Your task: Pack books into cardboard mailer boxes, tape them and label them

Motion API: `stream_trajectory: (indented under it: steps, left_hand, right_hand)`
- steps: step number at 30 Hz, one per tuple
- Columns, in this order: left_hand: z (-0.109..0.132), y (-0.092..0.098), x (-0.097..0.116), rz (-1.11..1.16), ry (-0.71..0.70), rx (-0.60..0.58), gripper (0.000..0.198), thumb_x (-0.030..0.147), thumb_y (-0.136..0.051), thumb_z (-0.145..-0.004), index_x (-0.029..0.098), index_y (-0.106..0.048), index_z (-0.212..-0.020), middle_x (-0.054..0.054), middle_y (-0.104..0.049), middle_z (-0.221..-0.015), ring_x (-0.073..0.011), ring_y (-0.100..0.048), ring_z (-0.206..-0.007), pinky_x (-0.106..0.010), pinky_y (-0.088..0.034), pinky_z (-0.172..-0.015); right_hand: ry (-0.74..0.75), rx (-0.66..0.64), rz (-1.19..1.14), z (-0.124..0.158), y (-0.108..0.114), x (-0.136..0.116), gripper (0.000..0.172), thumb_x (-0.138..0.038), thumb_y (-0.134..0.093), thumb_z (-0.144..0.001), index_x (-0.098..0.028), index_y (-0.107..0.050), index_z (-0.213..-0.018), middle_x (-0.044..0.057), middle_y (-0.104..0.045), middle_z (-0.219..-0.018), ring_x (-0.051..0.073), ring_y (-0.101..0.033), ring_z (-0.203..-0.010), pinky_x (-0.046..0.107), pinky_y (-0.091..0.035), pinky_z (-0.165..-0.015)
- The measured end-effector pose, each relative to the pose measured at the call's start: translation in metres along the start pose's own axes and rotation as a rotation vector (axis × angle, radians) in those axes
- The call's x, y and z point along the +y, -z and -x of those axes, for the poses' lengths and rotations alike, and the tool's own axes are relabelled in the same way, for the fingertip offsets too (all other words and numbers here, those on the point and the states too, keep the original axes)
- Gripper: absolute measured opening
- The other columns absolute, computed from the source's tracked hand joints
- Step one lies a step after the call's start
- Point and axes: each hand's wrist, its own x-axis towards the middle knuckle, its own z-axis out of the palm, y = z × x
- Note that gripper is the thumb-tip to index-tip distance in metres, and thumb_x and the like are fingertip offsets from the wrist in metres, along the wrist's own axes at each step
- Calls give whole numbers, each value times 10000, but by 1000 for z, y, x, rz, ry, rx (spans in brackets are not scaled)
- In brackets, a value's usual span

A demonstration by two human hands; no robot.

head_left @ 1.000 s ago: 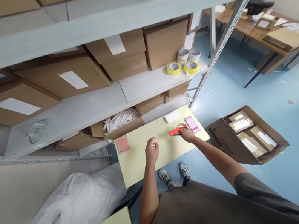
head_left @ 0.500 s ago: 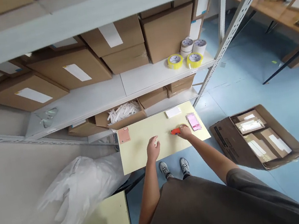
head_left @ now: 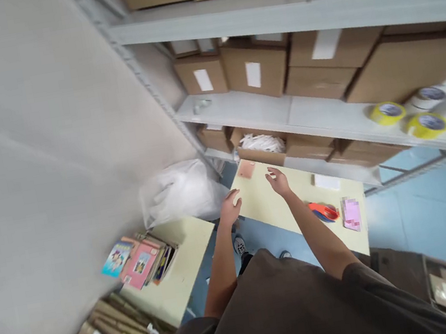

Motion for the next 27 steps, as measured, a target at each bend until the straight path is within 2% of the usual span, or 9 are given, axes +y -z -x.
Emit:
stream_trajectory:
  steps: [5,8,11,14,17,20,23,27]
  left_hand:
    - [17,90,-82,-49,116,246,403,200,-634,-962,230,-728,-1352,-98,-695,-1461,-282,-623,-1409,-488,-467,-1257]
    - [20,138,-137,-48,189,329,402,232,-633,-970,223,-724,-1361,-112,-683,-1482,-287,-614,-1421,-498,-455,-1266]
    - [17,178,-192,-33,265,377,399,254,-638,-969,211,-725,-1356,-123,-685,-1478,-288,-615,-1420,-493,-465,-1256]
    - [7,209,-242,-25,348,404,399,263,-649,-960,216,-730,-1348,-121,-712,-1437,-293,-633,-1393,-490,-489,-1227]
    - [-14,225,-280,-45,437,356,369,251,-632,-963,188,-752,-1306,-149,-738,-1384,-302,-669,-1339,-482,-484,-1217]
    - [-41,225,-306,-78,546,234,352,215,-589,-970,152,-766,-1268,-174,-759,-1334,-299,-688,-1308,-470,-480,-1204]
    - [-63,214,-322,-80,615,175,335,215,-618,-948,111,-773,-1226,-220,-766,-1289,-320,-698,-1288,-465,-489,-1175]
    - [-77,196,-334,-90,693,157,325,228,-659,-907,111,-767,-1190,-250,-766,-1239,-347,-707,-1242,-460,-523,-1094]
  right_hand:
    - [187,-170,67,-32,-106,-80,510,-373,-492,-1049,-174,-617,-1501,181,-665,-1496,289,-705,-1249,412,-618,-977]
    - [275,-271,132,-47,-171,-128,500,-357,-515,-1045,-205,-627,-1508,153,-679,-1487,287,-704,-1261,413,-599,-1027]
    - [337,-365,203,-58,-236,-171,509,-342,-523,-1047,-233,-611,-1537,129,-650,-1535,282,-673,-1326,425,-553,-1117]
    - [423,-443,262,-67,-298,-206,538,-324,-528,-1045,-200,-588,-1564,141,-598,-1593,272,-548,-1488,437,-438,-1249]
    - [444,-525,333,-77,-351,-230,553,-317,-515,-1054,-151,-569,-1579,160,-545,-1639,254,-453,-1567,415,-360,-1303]
    - [413,-639,421,-87,-387,-242,539,-298,-503,-1063,-124,-575,-1568,170,-545,-1638,254,-453,-1567,406,-348,-1306]
    - [397,-729,541,-93,-407,-242,509,-283,-498,-1070,-135,-592,-1549,178,-567,-1617,275,-470,-1550,440,-362,-1287]
    - [420,-799,720,-89,-417,-229,467,-312,-447,-1101,-180,-611,-1518,183,-600,-1575,311,-507,-1498,526,-356,-1260]
